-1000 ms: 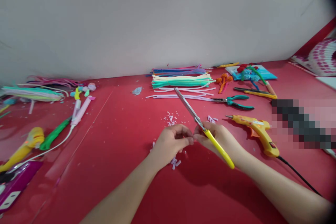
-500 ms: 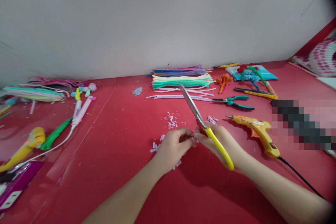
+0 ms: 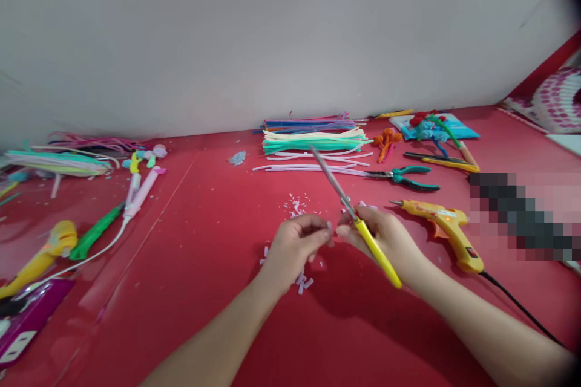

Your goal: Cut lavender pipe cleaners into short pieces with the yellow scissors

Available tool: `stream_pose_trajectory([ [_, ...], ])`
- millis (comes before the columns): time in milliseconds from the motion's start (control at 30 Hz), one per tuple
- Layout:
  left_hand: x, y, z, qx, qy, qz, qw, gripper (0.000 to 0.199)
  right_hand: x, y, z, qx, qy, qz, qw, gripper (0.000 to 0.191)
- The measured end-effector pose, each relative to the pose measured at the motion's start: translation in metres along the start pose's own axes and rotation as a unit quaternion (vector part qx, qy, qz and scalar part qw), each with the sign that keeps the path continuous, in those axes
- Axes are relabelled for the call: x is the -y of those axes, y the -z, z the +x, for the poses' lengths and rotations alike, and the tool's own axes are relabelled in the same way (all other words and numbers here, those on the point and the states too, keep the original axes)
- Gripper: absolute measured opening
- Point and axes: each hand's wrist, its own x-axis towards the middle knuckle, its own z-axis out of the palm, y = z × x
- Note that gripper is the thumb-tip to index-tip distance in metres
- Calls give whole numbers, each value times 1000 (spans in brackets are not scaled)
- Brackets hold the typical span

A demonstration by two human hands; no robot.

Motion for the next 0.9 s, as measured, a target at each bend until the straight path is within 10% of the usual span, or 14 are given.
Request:
stream_pose_trajectory([
  [267,-9,17,4,-120,-102,-111,981,9,-7,-8,-2,-18,54,-257,965,34],
  [900,-14,19,2,-114,-118,-149,975,9,-15,-12,-4,-32,108,-294,949,35],
])
